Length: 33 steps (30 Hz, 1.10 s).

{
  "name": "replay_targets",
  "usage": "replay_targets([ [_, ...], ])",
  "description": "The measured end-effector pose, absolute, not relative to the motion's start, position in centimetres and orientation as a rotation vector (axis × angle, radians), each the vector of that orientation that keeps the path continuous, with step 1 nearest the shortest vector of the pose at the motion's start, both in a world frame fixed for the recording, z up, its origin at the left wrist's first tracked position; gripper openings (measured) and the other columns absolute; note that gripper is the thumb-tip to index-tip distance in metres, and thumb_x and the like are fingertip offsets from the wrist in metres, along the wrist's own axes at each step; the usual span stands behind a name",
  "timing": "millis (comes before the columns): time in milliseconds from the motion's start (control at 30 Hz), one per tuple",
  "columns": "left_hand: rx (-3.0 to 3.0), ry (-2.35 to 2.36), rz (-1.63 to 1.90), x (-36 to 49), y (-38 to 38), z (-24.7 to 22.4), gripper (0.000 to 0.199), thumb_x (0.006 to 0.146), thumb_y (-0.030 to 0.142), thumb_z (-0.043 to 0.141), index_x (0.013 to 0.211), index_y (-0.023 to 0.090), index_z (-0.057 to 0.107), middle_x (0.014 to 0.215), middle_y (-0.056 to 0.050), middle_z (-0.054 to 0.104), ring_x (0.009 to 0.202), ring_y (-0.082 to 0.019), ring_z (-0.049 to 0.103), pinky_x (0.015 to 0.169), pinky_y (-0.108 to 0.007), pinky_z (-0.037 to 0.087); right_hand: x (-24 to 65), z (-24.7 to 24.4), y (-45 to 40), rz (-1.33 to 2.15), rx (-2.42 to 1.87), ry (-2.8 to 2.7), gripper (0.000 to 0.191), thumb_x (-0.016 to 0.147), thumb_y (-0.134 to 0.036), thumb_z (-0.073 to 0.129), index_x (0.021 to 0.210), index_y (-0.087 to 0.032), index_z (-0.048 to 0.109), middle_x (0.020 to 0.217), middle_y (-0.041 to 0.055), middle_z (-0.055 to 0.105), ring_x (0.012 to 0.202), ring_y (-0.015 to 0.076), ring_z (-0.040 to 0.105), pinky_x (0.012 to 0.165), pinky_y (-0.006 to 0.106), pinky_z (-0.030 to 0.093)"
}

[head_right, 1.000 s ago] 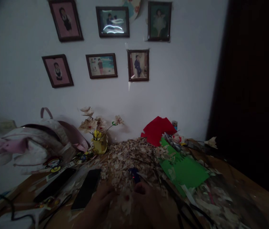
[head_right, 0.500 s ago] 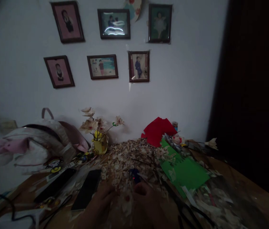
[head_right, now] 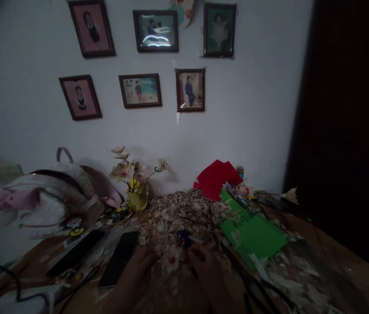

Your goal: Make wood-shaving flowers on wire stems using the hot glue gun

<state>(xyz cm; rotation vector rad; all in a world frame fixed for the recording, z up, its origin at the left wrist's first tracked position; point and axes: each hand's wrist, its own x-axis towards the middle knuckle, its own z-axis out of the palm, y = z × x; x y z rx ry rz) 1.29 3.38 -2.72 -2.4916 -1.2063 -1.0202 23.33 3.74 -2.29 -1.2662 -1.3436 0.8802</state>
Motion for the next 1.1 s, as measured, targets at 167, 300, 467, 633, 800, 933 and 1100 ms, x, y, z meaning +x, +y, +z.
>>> replay_targets([
  [167, -2.453, -1.125, -0.93, 1.3, 3.2, -3.5, 0.034, 0.073, 0.002, 0.04, 0.096, 0.021, 0.057, 0.089, -0.007, 0.063, 0.08, -0.019, 0.059, 0.067, -0.03, 0.048, 22.9, -2.1, 3.4, 0.828, -1.339, -1.502, 0.032, 0.07, -0.044, 0.05, 0.07, -0.016, 0.067, 0.08, 0.0088, 0.068, 0.08, 0.0242, 0.06, 0.074, 0.033, 0.044],
  [300, -2.449, -1.08, -0.895, 1.3, 3.2, -4.0, 0.036, 0.07, 0.001, 0.042, 0.097, 0.02, 0.056, 0.092, -0.008, 0.063, 0.083, -0.02, 0.058, 0.07, -0.032, 0.047, 22.9, -1.9, 3.4, 0.928, -1.355, -1.549, 0.031, 0.069, -0.043, 0.05, 0.07, -0.016, 0.066, 0.076, 0.0067, 0.068, 0.079, 0.0232, 0.06, 0.073, 0.031, 0.043],
  [467, -2.436, -1.07, -0.916, 1.5, 3.0, -3.7, 0.036, 0.068, -0.001, 0.042, 0.093, 0.021, 0.057, 0.088, -0.006, 0.064, 0.076, -0.019, 0.058, 0.065, -0.03, 0.046, 23.0, -1.8, 3.5, 0.945, -1.406, -1.53, 0.03, 0.066, -0.04, 0.047, 0.067, -0.015, 0.064, 0.071, 0.0057, 0.066, 0.075, 0.0221, 0.059, 0.071, 0.029, 0.043],
  [633, -2.417, -0.991, -0.921, 1.3, 2.8, -3.8, 0.04, 0.068, 0.0, 0.041, 0.098, 0.021, 0.057, 0.092, -0.008, 0.065, 0.084, -0.021, 0.059, 0.069, -0.032, 0.047, 23.1, -2.1, 3.6, 0.905, -1.412, -1.534, 0.029, 0.066, -0.039, 0.049, 0.066, -0.017, 0.067, 0.07, 0.0044, 0.067, 0.075, 0.022, 0.059, 0.07, 0.028, 0.043],
  [800, -2.403, -0.955, -0.936, 1.3, 2.6, -3.7, 0.038, 0.071, 0.002, 0.041, 0.098, 0.021, 0.057, 0.089, -0.007, 0.066, 0.079, -0.018, 0.061, 0.066, -0.029, 0.047, 23.0, -2.5, 3.7, 0.876, -1.426, -1.538, 0.026, 0.067, -0.036, 0.05, 0.067, -0.017, 0.068, 0.073, 0.0048, 0.069, 0.075, 0.0212, 0.06, 0.07, 0.028, 0.043],
  [933, -2.415, -0.986, -0.903, 1.3, 2.7, -3.5, 0.038, 0.071, 0.002, 0.04, 0.098, 0.021, 0.057, 0.09, -0.007, 0.066, 0.077, -0.019, 0.06, 0.064, -0.029, 0.048, 23.0, -2.5, 3.7, 0.89, -1.415, -1.528, 0.028, 0.067, -0.037, 0.05, 0.069, -0.016, 0.068, 0.074, 0.0048, 0.069, 0.077, 0.0214, 0.061, 0.071, 0.027, 0.043],
  [1100, -2.38, -0.962, -0.937, 1.3, 3.0, -3.6, 0.035, 0.071, 0.001, 0.041, 0.096, 0.019, 0.057, 0.088, -0.008, 0.066, 0.079, -0.02, 0.06, 0.066, -0.031, 0.048, 23.0, -2.0, 3.5, 0.921, -1.412, -1.499, 0.032, 0.069, -0.041, 0.047, 0.069, -0.017, 0.068, 0.074, 0.0051, 0.07, 0.078, 0.0213, 0.061, 0.071, 0.027, 0.044],
])
